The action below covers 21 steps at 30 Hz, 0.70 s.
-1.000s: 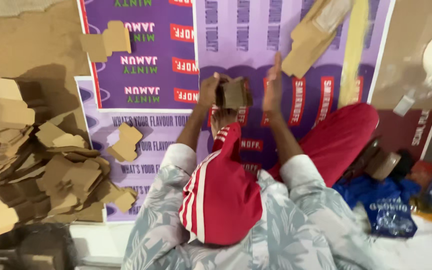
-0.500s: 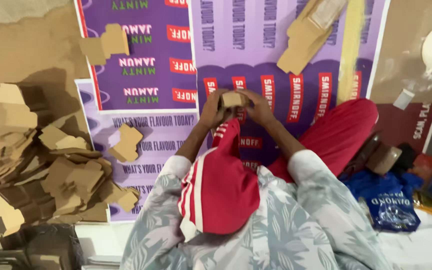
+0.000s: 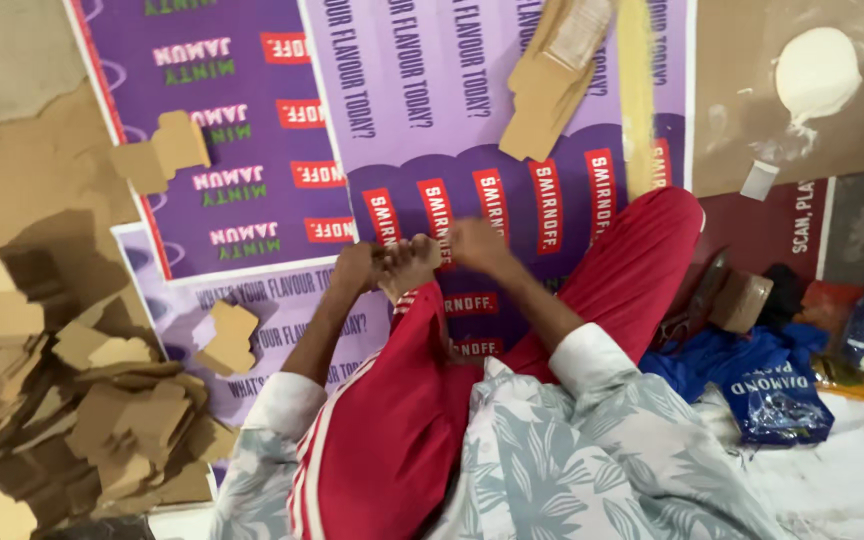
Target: The person folds small cardboard pieces by hand while sitting on the floor near printed sheets and piles of cardboard scraps.
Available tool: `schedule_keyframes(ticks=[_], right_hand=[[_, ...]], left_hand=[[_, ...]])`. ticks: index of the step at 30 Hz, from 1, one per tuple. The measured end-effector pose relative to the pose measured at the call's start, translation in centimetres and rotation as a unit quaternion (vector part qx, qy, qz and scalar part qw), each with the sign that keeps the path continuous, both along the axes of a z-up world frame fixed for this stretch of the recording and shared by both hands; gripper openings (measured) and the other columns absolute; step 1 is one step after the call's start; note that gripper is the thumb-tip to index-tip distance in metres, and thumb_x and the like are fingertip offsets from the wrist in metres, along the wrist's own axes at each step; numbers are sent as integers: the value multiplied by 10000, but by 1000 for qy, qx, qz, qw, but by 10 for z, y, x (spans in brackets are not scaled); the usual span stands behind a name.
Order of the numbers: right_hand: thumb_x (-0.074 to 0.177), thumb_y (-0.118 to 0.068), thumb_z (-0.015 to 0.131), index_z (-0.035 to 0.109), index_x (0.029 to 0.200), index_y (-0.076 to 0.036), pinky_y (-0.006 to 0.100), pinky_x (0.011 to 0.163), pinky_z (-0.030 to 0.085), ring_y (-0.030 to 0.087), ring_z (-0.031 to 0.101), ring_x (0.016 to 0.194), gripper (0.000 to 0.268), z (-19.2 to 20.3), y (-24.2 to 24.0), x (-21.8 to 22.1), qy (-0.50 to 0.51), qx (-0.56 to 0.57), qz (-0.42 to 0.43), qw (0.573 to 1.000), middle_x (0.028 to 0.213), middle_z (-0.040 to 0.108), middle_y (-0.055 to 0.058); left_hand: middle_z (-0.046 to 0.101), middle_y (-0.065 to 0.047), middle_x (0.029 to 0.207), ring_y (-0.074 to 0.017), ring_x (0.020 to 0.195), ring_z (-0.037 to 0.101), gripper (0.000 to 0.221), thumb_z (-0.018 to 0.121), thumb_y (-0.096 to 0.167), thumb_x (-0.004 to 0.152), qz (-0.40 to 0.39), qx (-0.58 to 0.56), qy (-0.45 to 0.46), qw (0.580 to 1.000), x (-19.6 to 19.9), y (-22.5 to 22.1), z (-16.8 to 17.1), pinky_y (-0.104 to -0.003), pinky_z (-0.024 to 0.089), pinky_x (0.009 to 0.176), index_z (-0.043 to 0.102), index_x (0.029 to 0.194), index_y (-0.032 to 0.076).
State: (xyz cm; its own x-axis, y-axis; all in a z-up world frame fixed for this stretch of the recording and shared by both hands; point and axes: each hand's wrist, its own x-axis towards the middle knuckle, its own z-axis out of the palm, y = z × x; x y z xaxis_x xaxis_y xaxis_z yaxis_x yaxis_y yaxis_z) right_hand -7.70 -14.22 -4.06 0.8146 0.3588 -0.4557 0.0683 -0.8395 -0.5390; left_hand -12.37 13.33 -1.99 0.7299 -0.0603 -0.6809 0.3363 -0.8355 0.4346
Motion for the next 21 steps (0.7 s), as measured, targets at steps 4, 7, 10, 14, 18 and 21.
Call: schedule_keyframes(ticks=[4,7,10,14,18,21], right_hand=[[1124,-324,571,291,1567,91,496,1293,293,486,382,1526,668,-7,-84,112,-336,45,-246,908,1607,385,353],[1100,-505,443,100,1603,101,608,1225,166,496,180,1557,859,-23,-116,181,-328,-3,-352,876,1671,176,341],[1112,-550,367,106,1617,76,630,1264,179,435,234,1572,845,-38,-105,204,-323,-140,-332,875,1702,182,304],[1118,-538,352,100,1620,93,628,1296,126,441,205,1603,844,-58,-81,167,-324,-136,-289,890,1696,178,278],[1105,-526,369,99,1616,93,616,1289,77,453,146,1595,847,-49,-58,144,-326,-166,-253,896,1685,130,324],[1100,-525,372,79,1625,110,622,1307,36,467,80,1609,875,-24,-39,101,-314,-120,-230,913,1695,89,343]], left_hand=[[708,-180,1164,-367,1089,680,424,745,312,903,-60,58,-129,988,30,-10,43,-481,549,911,676,1240,63],[689,-150,1310,-361,1187,670,316,621,183,992,26,-63,-275,959,64,-34,58,-466,538,1010,659,1295,99],[678,-172,1304,-385,1135,650,330,624,206,972,72,-124,-270,952,85,-60,69,-465,538,951,659,1274,78],[703,-154,1227,-352,1142,668,365,640,260,991,108,-163,-262,945,97,-85,73,-446,535,976,621,1303,72],[707,-147,1247,-317,1152,679,421,630,299,1009,149,-186,-278,931,116,-101,72,-442,529,987,574,1352,62],[700,-159,1273,-310,1167,678,436,629,294,1025,184,-201,-304,913,117,-108,67,-437,529,1001,553,1375,46]])
